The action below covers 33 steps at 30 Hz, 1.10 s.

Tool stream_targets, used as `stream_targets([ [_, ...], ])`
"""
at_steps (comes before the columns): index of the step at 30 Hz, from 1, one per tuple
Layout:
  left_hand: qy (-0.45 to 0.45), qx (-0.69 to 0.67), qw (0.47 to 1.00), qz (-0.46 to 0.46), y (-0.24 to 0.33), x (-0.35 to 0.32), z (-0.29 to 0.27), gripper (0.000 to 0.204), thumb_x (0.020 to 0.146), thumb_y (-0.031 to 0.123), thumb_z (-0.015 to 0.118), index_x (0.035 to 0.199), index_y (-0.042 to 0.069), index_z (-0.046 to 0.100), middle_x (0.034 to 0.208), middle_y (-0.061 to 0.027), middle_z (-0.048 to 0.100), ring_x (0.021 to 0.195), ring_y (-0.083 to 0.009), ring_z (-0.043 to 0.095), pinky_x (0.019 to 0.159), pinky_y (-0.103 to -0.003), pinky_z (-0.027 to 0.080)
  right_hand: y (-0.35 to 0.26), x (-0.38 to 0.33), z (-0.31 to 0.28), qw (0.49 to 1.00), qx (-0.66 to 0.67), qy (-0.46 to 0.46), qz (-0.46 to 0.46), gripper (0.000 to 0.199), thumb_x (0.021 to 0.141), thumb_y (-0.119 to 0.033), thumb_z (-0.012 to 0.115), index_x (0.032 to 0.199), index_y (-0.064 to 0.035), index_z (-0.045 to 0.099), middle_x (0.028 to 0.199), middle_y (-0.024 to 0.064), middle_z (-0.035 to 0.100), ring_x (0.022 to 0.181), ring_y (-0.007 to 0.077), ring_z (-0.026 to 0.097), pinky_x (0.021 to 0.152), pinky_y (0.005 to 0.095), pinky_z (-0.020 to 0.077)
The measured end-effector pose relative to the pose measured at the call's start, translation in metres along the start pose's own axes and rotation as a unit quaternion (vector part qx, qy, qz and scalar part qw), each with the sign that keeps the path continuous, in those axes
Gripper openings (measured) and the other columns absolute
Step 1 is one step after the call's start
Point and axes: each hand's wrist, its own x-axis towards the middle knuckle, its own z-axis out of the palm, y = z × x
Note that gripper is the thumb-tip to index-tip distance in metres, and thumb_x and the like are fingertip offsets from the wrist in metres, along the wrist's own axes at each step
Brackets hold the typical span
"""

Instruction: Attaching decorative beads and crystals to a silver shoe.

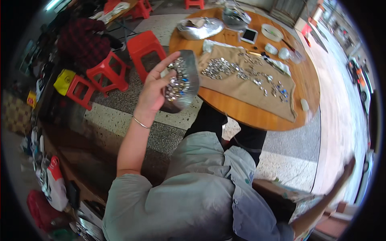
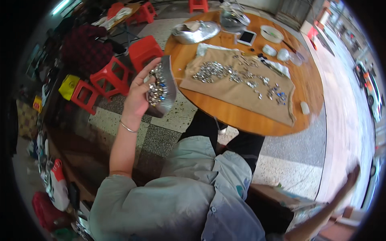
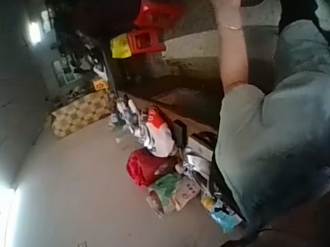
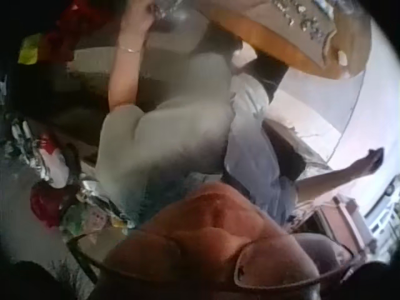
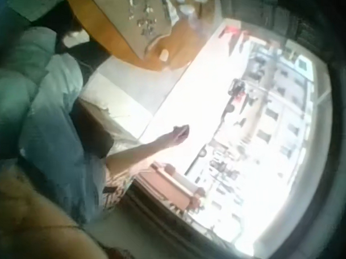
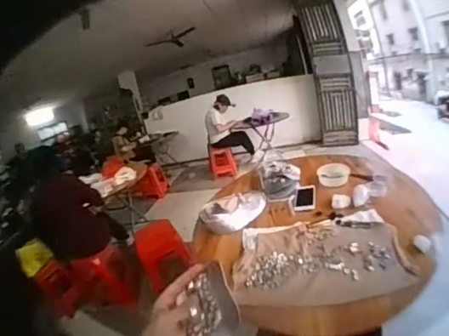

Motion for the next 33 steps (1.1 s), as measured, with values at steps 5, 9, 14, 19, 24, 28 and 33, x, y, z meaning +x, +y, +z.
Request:
stream_targets([
  [5, -0.040, -0.073, 0.995, -0.054, -0.034, -0.008, 0.064, 0.042, 0.085, 0.000, 0.053, 0.126, 0.000, 0.045, 0.119, -0.0080, 0.053, 0.102, -0.0116, 0.054, 0.087, -0.024, 0.045, -0.302, -0.096, 0.259, 0.847, 0.364, -0.388, 0.005, 0.060, 0.077, -0.012, 0.060, 0.132, -0.0045, 0.038, 0.074, -0.0036, 0.041, 0.062, 0.0045, 0.037, 0.055, 0.0186, 0.0320],
  [9, -0.069, -0.072, 0.989, -0.108, -0.053, -0.006, 0.079, 0.046, 0.084, 0.003, 0.053, 0.129, -0.002, 0.040, 0.123, -0.0101, 0.051, 0.107, -0.0142, 0.053, 0.090, -0.027, 0.043, -0.335, -0.140, 0.339, 0.663, 0.540, -0.518, 0.014, 0.038, 0.079, -0.003, 0.063, 0.116, -0.0034, 0.051, 0.070, -0.0046, 0.047, 0.061, 0.0034, 0.042, 0.053, 0.0199, 0.0353],
  [14, -0.037, -0.126, 0.980, -0.152, -0.052, -0.007, 0.069, 0.045, 0.082, -0.004, 0.053, 0.126, -0.001, 0.045, 0.122, -0.0098, 0.051, 0.102, -0.0123, 0.054, 0.087, -0.025, 0.045, -0.322, -0.149, 0.338, 0.599, 0.559, -0.541, 0.189, 0.012, 0.085, -0.009, 0.057, 0.094, -0.0027, 0.054, 0.072, -0.0016, 0.050, 0.062, 0.0061, 0.046, 0.054, 0.0209, 0.0367],
  [19, -0.035, -0.142, 0.980, -0.135, -0.058, -0.008, 0.059, 0.050, 0.077, -0.010, 0.049, 0.126, -0.001, 0.044, 0.121, -0.0108, 0.052, 0.098, -0.0131, 0.056, 0.086, -0.025, 0.046, -0.311, -0.141, 0.328, 0.526, 0.707, -0.404, 0.246, 0.010, 0.088, -0.012, 0.050, 0.083, -0.0039, 0.050, 0.068, -0.0004, 0.045, 0.057, 0.0086, 0.038, 0.053, 0.0221, 0.0322],
  [24, -0.018, -0.183, 0.973, -0.140, -0.053, -0.008, 0.055, 0.051, 0.077, -0.011, 0.049, 0.127, -0.001, 0.044, 0.117, -0.0118, 0.054, 0.092, -0.0132, 0.059, 0.084, -0.025, 0.047, -0.297, -0.134, 0.314, 0.490, 0.773, -0.303, 0.265, 0.008, 0.088, -0.010, 0.048, 0.083, -0.0043, 0.047, 0.068, -0.0002, 0.038, 0.055, 0.0092, 0.028, 0.052, 0.0233, 0.0280],
  [28, 0.021, -0.140, 0.983, -0.116, -0.060, -0.007, 0.055, 0.051, 0.078, -0.009, 0.053, 0.127, 0.001, 0.043, 0.113, -0.0117, 0.056, 0.089, -0.0135, 0.060, 0.080, -0.026, 0.049, -0.292, -0.137, 0.308, 0.499, 0.766, -0.278, 0.294, 0.007, 0.087, -0.010, 0.048, 0.083, -0.0049, 0.045, 0.069, 0.0000, 0.036, 0.056, 0.0093, 0.027, 0.054, 0.0232, 0.0278],
  [33, 0.052, -0.142, 0.982, -0.113, -0.066, -0.010, 0.057, 0.053, 0.077, -0.007, 0.059, 0.127, 0.002, 0.043, 0.107, -0.0103, 0.058, 0.087, -0.0137, 0.060, 0.077, -0.026, 0.051, -0.284, -0.139, 0.308, 0.518, 0.745, -0.263, 0.327, 0.009, 0.087, -0.010, 0.049, 0.080, -0.0057, 0.044, 0.068, 0.0000, 0.035, 0.058, 0.0090, 0.029, 0.054, 0.0229, 0.0283],
])
